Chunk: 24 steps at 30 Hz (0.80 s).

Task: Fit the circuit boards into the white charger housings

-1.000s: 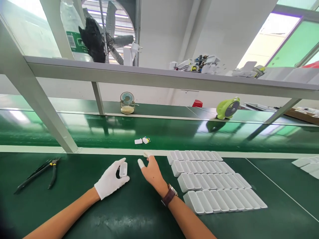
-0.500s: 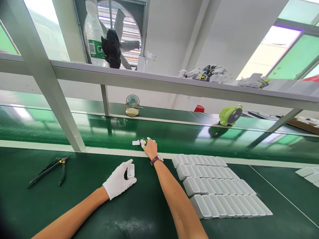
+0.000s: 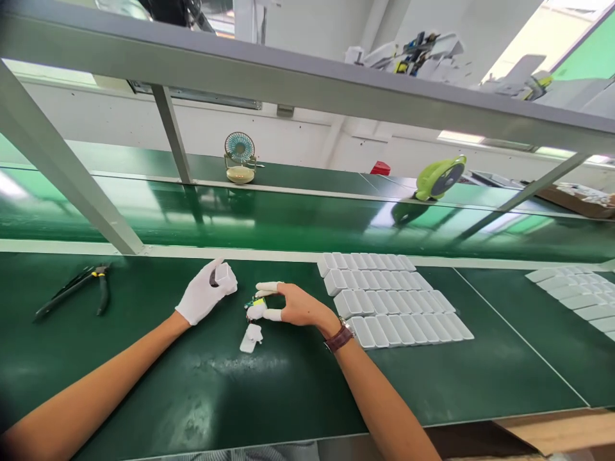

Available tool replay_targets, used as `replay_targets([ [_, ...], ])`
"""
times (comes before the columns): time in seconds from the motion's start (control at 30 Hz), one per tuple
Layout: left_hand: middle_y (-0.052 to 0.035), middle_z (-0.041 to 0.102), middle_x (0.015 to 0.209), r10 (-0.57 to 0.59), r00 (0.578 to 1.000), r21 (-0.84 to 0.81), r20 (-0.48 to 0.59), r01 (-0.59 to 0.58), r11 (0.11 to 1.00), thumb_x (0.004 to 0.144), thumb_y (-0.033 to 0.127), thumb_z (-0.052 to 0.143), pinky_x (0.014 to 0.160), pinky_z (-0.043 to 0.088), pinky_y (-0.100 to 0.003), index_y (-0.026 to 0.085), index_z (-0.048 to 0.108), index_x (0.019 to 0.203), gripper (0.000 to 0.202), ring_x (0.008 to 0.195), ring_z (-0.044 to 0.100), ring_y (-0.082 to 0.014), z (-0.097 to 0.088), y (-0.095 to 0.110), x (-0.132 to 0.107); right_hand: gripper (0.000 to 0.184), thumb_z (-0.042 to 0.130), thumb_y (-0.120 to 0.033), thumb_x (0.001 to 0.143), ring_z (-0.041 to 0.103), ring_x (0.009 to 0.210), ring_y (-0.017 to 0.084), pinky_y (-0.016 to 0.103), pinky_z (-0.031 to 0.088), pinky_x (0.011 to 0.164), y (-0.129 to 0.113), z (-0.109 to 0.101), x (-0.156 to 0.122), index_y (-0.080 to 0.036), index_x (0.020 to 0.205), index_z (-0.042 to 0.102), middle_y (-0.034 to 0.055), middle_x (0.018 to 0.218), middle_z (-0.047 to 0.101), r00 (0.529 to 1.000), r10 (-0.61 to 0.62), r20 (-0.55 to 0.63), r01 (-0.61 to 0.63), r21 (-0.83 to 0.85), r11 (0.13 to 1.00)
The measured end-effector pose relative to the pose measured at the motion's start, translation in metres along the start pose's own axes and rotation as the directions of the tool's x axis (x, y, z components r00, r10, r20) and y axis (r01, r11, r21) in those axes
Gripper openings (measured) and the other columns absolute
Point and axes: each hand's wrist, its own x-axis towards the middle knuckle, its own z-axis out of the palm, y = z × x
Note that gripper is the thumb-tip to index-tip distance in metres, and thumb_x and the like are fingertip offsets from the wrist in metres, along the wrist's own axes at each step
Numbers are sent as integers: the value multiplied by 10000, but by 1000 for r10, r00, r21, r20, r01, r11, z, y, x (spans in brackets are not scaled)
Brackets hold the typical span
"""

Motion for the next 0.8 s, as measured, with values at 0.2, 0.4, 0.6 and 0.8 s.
replay_targets([
  [0.2, -66, 679, 1231, 65, 986, 183, 152, -92, 979, 719, 364, 756, 971, 552, -387, 222, 447, 1449, 806, 1020, 696, -237, 3, 6, -16, 485, 521, -336, 959, 518, 1341, 325, 519, 406, 1134, 0, 23, -30, -136, 1400, 550, 168, 1405, 588, 989, -9, -148, -27, -241, 970],
  [0.4, -57, 667, 1193, 102, 974, 247, 200, -151, 957, 682, 345, 784, 940, 565, -394, 221, 506, 1370, 752, 1002, 690, -239, 1, 5, -15, 503, 666, -379, 881, 549, 1276, 403, 561, 480, 1046, 7, 66, -39, -104, 1298, 606, 223, 1223, 665, 969, -142, -200, 38, -453, 891],
  [0.6, -8, 676, 1075, 92, 971, 242, 220, -146, 959, 661, 318, 778, 869, 576, -356, 230, 574, 1237, 618, 936, 684, -211, -2, 7, -17, 529, 581, -219, 866, 656, 1042, 303, 489, 576, 919, 2, 57, -33, -146, 1384, 510, 128, 1062, 678, 940, -130, -315, 42, -270, 962],
  [0.8, -16, 647, 1137, 174, 955, 226, 241, -230, 947, 632, 253, 778, 869, 565, -345, 246, 601, 1193, 588, 994, 654, -227, -6, 6, -36, 510, 586, -219, 865, 672, 997, 231, 358, 633, 776, -20, 21, -19, -228, 1371, 525, 125, 1190, 603, 908, -225, -353, 234, -17, 972],
])
